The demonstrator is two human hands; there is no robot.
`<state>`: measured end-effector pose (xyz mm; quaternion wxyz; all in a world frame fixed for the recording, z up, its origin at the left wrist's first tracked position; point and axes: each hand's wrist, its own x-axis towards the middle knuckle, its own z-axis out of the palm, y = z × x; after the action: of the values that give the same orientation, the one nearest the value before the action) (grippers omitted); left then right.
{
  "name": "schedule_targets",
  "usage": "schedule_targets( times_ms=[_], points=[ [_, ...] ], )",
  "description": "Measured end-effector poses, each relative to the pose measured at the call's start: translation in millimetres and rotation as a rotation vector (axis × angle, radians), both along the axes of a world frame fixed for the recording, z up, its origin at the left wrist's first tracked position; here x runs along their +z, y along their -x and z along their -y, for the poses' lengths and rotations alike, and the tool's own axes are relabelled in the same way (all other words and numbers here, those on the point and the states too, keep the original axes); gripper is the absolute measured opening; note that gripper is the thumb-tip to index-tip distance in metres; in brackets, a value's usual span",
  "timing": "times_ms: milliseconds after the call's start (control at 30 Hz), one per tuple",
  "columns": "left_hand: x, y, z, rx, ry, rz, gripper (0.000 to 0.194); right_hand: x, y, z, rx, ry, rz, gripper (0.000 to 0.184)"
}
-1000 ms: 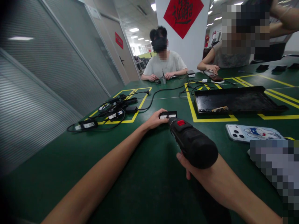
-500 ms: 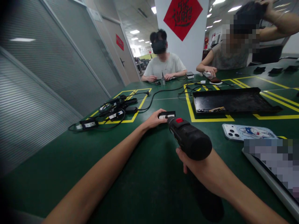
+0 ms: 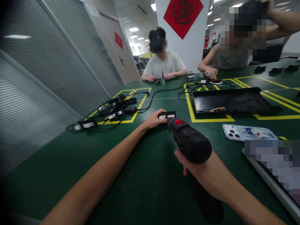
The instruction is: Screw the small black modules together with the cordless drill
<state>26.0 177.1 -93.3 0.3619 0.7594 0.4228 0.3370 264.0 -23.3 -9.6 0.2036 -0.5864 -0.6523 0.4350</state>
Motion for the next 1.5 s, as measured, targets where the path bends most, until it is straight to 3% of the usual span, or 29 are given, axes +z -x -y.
schedule_targets(
  times_ms=[267, 633, 867, 1033, 1200, 1267, 1400, 1500],
  points=[
    [4.3, -1, 5, 0.002, 0.046, 0.007, 0.055, 9.8, 10, 6, -0.085, 0.041, -0.139, 0.033],
    [10.3, 0, 9, 0.045, 0.030, -0.061, 0.052, 18.6, 18, 6, -0.153, -0.004, -0.215, 0.037],
    [7.9, 1, 7, 0.017, 0.019, -0.042, 0.050, 12.0, 17, 5, -0.149, -0.033, -0.269, 0.064],
    [5.1, 3, 4, 0.016, 0.024, -0.050, 0.049, -3.1, 21, 1, -0.111, -0.049, -0.317, 0.072],
    [2.7, 3, 3, -0.002, 0.009, -0.009, 0.046, -12.7, 33, -1, -0.185, -0.022, -0.380, 0.083],
    [2.4, 2, 3, -0.003, 0.031, 0.005, 0.046, -8.2, 32, 1, -0.152, -0.019, -0.347, 0.074],
    [3.8, 1, 4, -0.011, 0.045, 0.015, 0.045, 1.5, 24, 8, -0.098, 0.003, -0.227, 0.033],
    [4.6, 2, 5, -0.015, 0.037, 0.011, 0.045, -3.0, 27, 8, -0.116, 0.008, -0.184, 0.019]
  ],
)
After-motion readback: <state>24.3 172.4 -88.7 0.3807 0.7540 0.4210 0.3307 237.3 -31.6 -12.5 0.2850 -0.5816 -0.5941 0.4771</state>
